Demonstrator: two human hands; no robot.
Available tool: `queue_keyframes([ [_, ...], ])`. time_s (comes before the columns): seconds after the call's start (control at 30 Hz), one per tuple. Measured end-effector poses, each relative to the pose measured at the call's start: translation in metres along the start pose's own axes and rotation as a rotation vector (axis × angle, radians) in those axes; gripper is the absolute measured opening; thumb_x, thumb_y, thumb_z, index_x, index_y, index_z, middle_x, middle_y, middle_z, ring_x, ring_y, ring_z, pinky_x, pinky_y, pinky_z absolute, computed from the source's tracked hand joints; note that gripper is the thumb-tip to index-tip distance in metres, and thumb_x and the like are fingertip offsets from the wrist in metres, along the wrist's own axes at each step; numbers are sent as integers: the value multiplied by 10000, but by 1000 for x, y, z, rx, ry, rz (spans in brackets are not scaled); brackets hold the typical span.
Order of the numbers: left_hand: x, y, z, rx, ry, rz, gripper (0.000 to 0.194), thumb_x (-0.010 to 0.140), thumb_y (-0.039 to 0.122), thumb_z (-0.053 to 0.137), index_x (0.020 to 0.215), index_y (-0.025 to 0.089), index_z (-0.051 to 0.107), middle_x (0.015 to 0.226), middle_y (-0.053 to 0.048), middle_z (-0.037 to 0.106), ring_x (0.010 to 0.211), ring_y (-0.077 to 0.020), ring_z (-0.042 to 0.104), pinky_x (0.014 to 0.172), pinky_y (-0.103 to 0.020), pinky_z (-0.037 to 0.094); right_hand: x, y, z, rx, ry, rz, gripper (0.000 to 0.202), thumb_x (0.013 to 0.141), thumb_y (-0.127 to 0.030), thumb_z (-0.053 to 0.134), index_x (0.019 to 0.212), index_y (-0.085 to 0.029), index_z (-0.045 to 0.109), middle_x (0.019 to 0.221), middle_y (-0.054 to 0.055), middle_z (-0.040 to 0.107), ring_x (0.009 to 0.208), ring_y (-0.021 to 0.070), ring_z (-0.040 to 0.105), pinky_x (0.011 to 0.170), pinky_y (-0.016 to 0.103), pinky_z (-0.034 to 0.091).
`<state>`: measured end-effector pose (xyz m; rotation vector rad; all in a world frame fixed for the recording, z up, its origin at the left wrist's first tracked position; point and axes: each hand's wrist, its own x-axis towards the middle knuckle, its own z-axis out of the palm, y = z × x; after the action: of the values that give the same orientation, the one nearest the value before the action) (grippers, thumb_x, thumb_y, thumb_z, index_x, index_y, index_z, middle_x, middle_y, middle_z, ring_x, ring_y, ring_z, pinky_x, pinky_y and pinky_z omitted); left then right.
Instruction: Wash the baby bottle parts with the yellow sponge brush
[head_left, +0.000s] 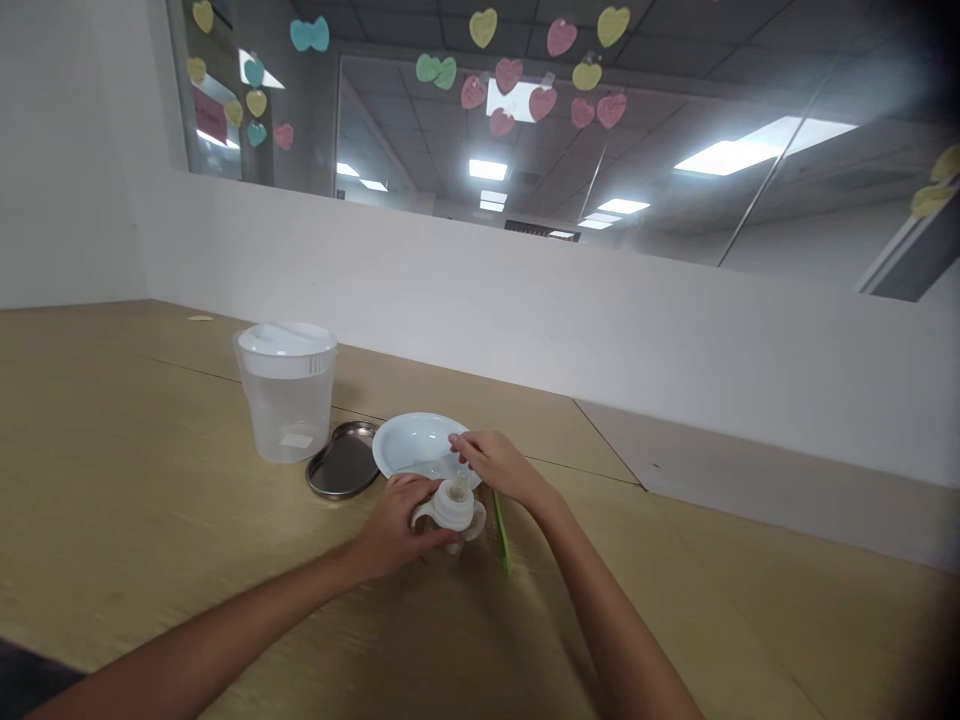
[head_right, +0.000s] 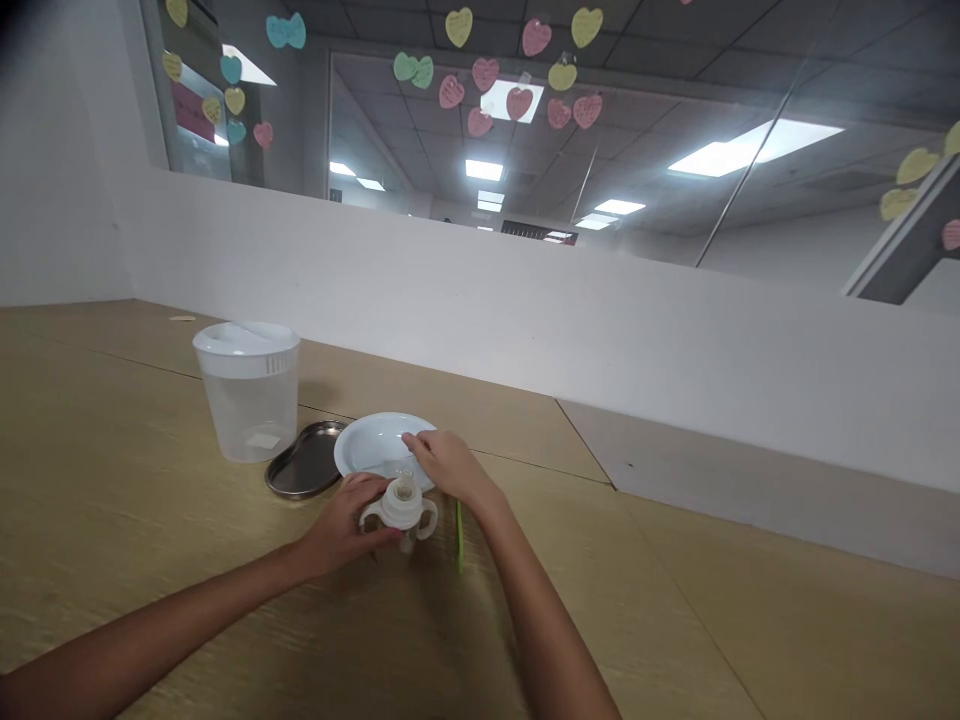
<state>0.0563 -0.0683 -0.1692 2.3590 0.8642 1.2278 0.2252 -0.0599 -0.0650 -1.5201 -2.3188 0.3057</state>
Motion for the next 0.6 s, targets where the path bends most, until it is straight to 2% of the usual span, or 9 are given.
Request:
queue_keyframes([
  [0.07,0,-1,0,-3,-1,-2,527,691,501,632,1126,210,566,1047,-71,621,980,-244,532,875,-378,369,-11,-15,-11,64,-98,-22,548,912,-487,214,851,-138,632,708,36,620,625,132,548,595,234,370],
  [0.13,0,0,-1,-4,-14,-12,494,696,498,628,1095,211,582,1036,-65,623,979,-244,531,874,-378,370,-21,-29,-15,-27,-174,-40,435,865,-477,364,831,-140,637,734,45,625,645,147,547,569,238,357],
  [0.2,0,1,-2,-3,-33,-27,460,709,495,614,1073,216,590,1032,-60,621,984,-245,526,874,-378,371,-29,-40,-15,-148,-166,-46,317,780,-408,523,873,-125,632,829,76,635,725,179,559,584,248,358],
  [0.27,1,2,-5,-10,-62,-37,440,719,488,606,1067,221,592,1026,-54,619,984,-244,521,874,-376,373,-32,-46,-12,-211,-158,-54,299,738,-334,570,930,-109,619,891,100,634,786,202,566,612,257,368],
  [0.43,4,4,-9,-23,-113,-31,411,732,482,595,1039,208,602,1020,-53,604,968,-240,514,863,-363,380,-30,-43,-13,-193,-191,-59,301,736,-277,578,988,-117,614,960,105,634,876,216,573,706,271,400],
  [0.5,4,3,-10,-24,-122,-31,444,733,484,595,1084,212,584,1023,-57,599,964,-239,511,856,-360,384,-30,-40,-17,-151,-237,-113,316,712,-197,595,1023,-142,610,1020,84,626,948,211,557,773,270,399],
  [0.6,3,1,-9,-24,-145,-23,490,737,504,582,1135,218,559,1046,-67,593,981,-244,496,871,-372,373,-33,-38,-23,-43,-293,-230,483,676,-90,600,1140,-215,555,1118,31,594,1053,182,514,853,255,379],
])
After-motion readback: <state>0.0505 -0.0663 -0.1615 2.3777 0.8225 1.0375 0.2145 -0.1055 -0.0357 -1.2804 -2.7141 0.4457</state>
